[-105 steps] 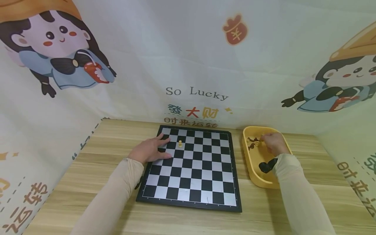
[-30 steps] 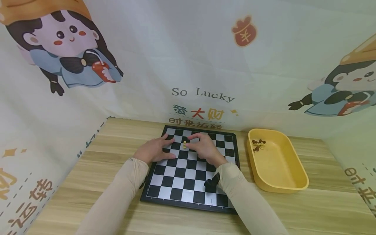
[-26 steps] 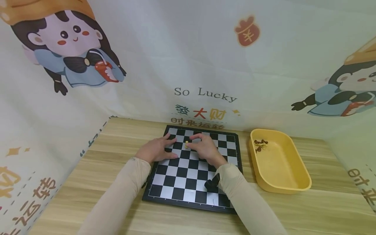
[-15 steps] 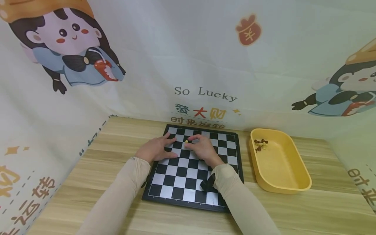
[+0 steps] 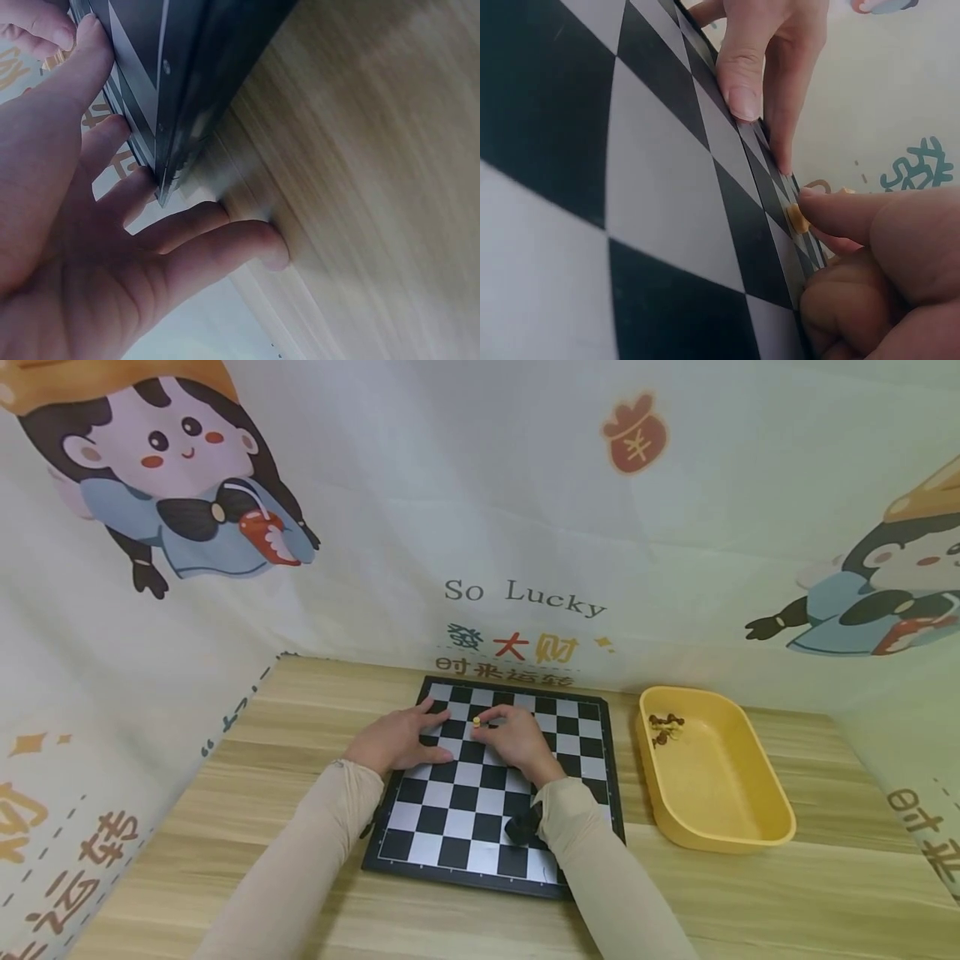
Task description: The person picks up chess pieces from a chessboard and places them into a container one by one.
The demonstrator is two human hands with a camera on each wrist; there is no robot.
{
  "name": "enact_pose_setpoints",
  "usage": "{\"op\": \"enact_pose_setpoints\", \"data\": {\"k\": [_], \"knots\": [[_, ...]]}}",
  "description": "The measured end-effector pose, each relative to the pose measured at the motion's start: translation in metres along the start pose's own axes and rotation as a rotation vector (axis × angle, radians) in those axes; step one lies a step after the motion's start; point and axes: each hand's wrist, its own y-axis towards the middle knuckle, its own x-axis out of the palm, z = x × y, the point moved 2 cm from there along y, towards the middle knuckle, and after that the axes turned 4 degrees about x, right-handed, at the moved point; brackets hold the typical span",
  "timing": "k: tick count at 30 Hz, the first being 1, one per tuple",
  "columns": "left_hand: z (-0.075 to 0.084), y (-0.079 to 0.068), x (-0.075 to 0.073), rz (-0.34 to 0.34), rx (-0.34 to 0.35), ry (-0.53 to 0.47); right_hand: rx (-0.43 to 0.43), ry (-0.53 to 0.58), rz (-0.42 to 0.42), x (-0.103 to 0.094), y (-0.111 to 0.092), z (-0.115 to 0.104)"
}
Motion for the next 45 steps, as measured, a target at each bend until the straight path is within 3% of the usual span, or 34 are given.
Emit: {"op": "enact_pose_setpoints", "data": {"k": [21, 45], "knots": [[0.002, 0.001, -0.004, 0.013, -0.005, 0.001, -0.013, -0.016, 0.037, -0.001, 0.003, -0.003], [0.000, 0.001, 0.000, 0.016, -0.017, -0.021, -0.080, -0.040, -0.009, -0.010, -0.008, -0.008]]}}
